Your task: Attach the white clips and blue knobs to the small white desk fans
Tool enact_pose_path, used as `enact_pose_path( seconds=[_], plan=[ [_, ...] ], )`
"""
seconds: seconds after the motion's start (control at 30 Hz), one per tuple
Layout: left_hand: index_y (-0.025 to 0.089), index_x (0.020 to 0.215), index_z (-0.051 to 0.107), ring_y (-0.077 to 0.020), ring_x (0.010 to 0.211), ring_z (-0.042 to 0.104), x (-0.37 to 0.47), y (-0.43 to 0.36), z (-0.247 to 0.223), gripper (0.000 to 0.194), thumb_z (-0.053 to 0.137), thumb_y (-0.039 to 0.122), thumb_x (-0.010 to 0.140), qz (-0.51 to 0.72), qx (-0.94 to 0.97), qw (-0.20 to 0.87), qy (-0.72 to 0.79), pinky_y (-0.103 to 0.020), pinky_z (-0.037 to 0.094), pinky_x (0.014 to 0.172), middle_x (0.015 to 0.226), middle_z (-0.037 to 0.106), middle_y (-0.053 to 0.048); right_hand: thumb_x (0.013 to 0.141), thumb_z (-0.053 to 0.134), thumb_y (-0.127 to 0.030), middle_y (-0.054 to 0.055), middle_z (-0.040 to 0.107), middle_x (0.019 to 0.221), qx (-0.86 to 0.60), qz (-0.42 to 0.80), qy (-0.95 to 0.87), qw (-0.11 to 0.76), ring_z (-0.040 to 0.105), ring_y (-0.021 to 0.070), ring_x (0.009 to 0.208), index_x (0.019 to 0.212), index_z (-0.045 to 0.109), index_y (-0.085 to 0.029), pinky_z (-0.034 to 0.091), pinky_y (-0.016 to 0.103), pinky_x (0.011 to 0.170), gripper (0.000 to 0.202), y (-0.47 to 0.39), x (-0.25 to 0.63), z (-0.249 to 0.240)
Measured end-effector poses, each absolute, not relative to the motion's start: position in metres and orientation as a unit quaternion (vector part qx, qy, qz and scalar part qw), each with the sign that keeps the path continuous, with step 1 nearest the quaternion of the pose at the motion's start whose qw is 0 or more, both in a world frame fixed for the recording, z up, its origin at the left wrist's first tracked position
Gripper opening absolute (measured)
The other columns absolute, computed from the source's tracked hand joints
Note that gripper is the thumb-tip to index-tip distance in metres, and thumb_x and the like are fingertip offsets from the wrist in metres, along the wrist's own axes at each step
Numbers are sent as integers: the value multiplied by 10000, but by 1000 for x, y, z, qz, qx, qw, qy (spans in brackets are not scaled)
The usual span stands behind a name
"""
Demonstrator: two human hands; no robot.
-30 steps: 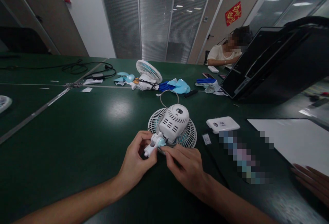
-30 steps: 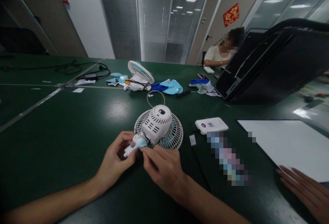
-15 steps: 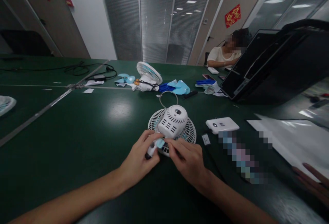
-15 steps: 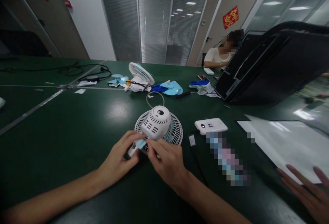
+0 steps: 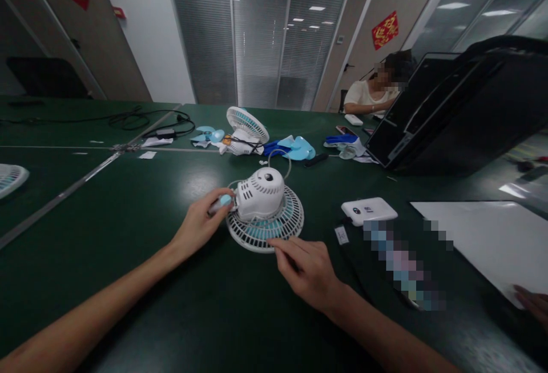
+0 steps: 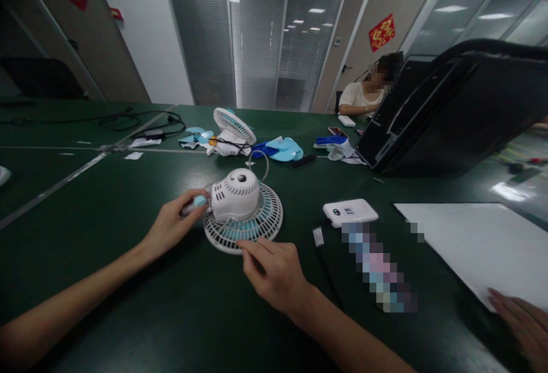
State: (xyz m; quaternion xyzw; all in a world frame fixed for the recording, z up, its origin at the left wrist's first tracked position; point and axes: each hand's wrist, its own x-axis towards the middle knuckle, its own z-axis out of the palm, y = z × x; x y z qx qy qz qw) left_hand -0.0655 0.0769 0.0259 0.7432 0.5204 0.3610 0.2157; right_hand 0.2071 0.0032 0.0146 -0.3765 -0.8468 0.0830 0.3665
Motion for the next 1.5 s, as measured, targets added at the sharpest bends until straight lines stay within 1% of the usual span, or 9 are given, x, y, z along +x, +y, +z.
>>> enact_pose_path(
  seconds=[0.07,0.23,0.53,0.67,0.8,1.03,1.17,1.3,1.5],
  plan=[
    [208,1209,624,-206,759,677,-89,92,26,315,555,376,952,369,721,189,555,-276,526,670,1041,726,-51,988,491,-192,-4,669,785,-378,86,-846,367,573,90,614,1174,665,-195,416,240,588,255,3,207,15],
    [190,1266,581,-243,976,655,-159,124,27,367,586,362,941,396,637,89,655,-279,504,796,1155,679,-48,996,480,-202,-9,643,770,-373,107,-847,363,537,83,599,1180,658,-199,387,239,575,256,2,206,14],
    [147,1298,523,-193,828,580,-228,157,29,421,642,310,929,388,543,-55,743,-244,449,743,998,631,-1,984,487,-193,-13,642,771,-381,130,-841,361,528,82,592,1142,672,-205,376,245,577,244,4,200,9],
    [129,1288,531,-269,1110,551,-225,160,27,370,599,292,963,396,548,-118,727,-340,438,939,1255,576,-65,985,492,-198,-9,655,787,-384,135,-841,358,539,85,601,1152,669,-207,380,247,577,244,4,199,9],
    [135,1279,555,-305,1327,414,-217,155,27,330,573,252,972,391,575,-148,704,-423,311,1111,1432,486,-82,984,490,-199,-5,663,799,-386,142,-842,349,549,88,616,1162,668,-205,394,244,582,252,5,201,9],
    [94,1339,490,-321,1395,348,-207,149,30,518,646,323,902,373,598,-123,699,-438,223,1173,1492,442,-111,990,476,-206,3,672,800,-388,147,-840,350,552,85,611,1143,681,-193,415,233,581,256,6,201,11],
    [58,1458,342,-364,1243,518,-216,158,27,696,611,432,937,380,529,-64,756,-503,418,1042,1454,467,-179,986,484,-201,9,672,807,-391,153,-836,353,549,89,619,1139,681,-187,419,233,586,250,7,201,12],
    [98,1321,541,-294,1038,660,-231,165,27,435,604,364,983,359,483,27,798,-474,556,890,1227,643,-122,984,486,-194,6,672,818,-387,164,-837,349,555,89,629,1154,676,-190,419,233,588,255,8,200,13],
    [146,1272,602,-274,1065,661,-221,157,27,334,634,299,977,345,514,94,780,-463,575,885,1272,626,-112,978,493,-193,8,677,819,-388,165,-838,347,576,91,646,1130,685,-182,437,228,599,246,8,198,10]
  ],
)
